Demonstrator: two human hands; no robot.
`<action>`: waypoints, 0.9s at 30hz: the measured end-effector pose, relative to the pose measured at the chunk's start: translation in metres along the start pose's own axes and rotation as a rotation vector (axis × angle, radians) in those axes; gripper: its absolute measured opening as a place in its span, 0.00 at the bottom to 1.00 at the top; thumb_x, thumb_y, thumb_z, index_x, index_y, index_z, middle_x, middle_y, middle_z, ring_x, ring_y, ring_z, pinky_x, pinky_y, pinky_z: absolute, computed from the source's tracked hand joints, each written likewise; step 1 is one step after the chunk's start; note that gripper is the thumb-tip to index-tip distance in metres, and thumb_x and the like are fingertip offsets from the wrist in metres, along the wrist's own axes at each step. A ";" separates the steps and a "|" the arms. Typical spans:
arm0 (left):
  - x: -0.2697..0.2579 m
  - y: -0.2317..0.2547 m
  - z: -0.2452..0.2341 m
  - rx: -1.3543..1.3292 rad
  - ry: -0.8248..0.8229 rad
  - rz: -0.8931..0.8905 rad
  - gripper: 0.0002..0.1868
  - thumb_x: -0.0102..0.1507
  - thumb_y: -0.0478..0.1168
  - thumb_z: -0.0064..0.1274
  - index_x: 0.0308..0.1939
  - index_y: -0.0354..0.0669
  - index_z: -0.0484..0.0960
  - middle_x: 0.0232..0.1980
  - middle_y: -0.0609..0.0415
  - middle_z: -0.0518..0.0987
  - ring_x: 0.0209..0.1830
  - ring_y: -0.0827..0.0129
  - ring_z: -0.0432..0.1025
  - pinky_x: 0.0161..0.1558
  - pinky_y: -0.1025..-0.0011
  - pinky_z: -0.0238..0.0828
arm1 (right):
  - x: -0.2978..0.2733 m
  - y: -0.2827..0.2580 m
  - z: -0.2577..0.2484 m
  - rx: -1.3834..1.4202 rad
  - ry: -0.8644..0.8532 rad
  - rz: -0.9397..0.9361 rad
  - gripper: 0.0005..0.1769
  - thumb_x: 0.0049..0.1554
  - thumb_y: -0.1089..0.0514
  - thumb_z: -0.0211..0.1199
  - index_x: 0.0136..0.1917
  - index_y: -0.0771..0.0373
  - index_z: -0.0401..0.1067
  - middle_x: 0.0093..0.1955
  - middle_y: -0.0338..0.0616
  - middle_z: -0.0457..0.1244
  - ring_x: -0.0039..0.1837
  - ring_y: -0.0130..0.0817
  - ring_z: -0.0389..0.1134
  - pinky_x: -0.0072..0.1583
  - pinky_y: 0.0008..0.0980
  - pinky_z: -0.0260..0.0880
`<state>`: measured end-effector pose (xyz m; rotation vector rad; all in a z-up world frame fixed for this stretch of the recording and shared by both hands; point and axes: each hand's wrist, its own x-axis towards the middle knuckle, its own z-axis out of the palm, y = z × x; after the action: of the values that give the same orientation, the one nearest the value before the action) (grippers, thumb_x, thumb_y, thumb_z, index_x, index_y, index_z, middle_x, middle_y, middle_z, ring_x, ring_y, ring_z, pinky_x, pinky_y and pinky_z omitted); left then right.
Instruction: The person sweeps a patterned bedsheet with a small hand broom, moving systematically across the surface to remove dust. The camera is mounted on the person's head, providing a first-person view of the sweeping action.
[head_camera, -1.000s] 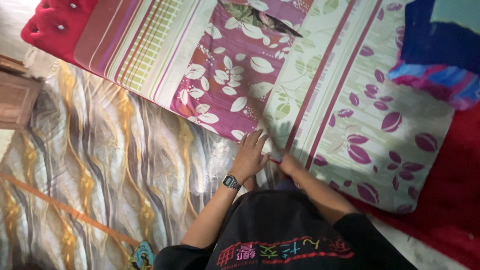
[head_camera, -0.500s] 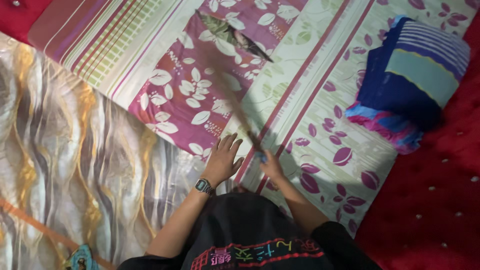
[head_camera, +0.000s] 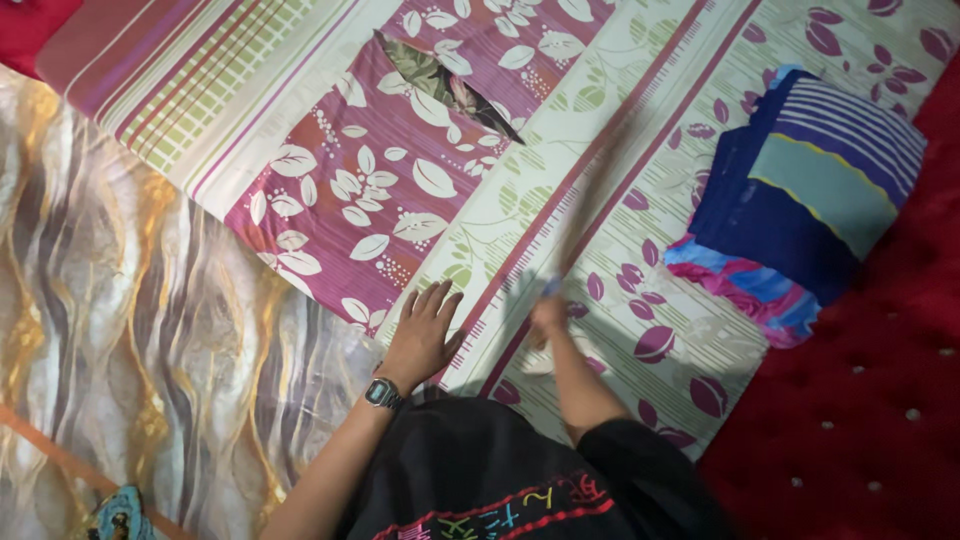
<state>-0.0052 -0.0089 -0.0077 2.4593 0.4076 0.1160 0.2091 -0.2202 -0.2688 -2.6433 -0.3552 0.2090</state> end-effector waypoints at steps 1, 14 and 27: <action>-0.001 -0.001 0.002 0.008 0.005 0.005 0.28 0.56 0.45 0.53 0.59 0.39 0.67 0.66 0.41 0.62 0.68 0.50 0.55 0.66 0.51 0.47 | -0.017 -0.007 0.015 0.023 -0.263 0.120 0.25 0.48 0.65 0.55 0.60 0.70 0.63 0.47 0.65 0.64 0.48 0.59 0.67 0.48 0.48 0.67; 0.013 0.005 0.009 -0.023 0.038 0.084 0.29 0.57 0.46 0.53 0.59 0.39 0.67 0.66 0.41 0.62 0.68 0.49 0.54 0.66 0.51 0.46 | -0.088 -0.010 -0.012 0.062 -0.607 -0.449 0.31 0.52 0.66 0.44 0.68 0.52 0.59 0.62 0.55 0.62 0.56 0.54 0.67 0.51 0.46 0.68; -0.008 -0.019 -0.009 -0.023 -0.023 0.115 0.30 0.56 0.44 0.54 0.60 0.40 0.66 0.66 0.42 0.62 0.68 0.51 0.56 0.66 0.52 0.48 | -0.088 -0.007 -0.025 0.066 -0.265 0.366 0.32 0.49 0.62 0.56 0.67 0.64 0.54 0.45 0.63 0.65 0.47 0.56 0.69 0.51 0.47 0.69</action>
<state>-0.0198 0.0084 -0.0118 2.4588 0.2530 0.1390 0.1287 -0.2494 -0.2361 -2.5985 0.0566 0.6791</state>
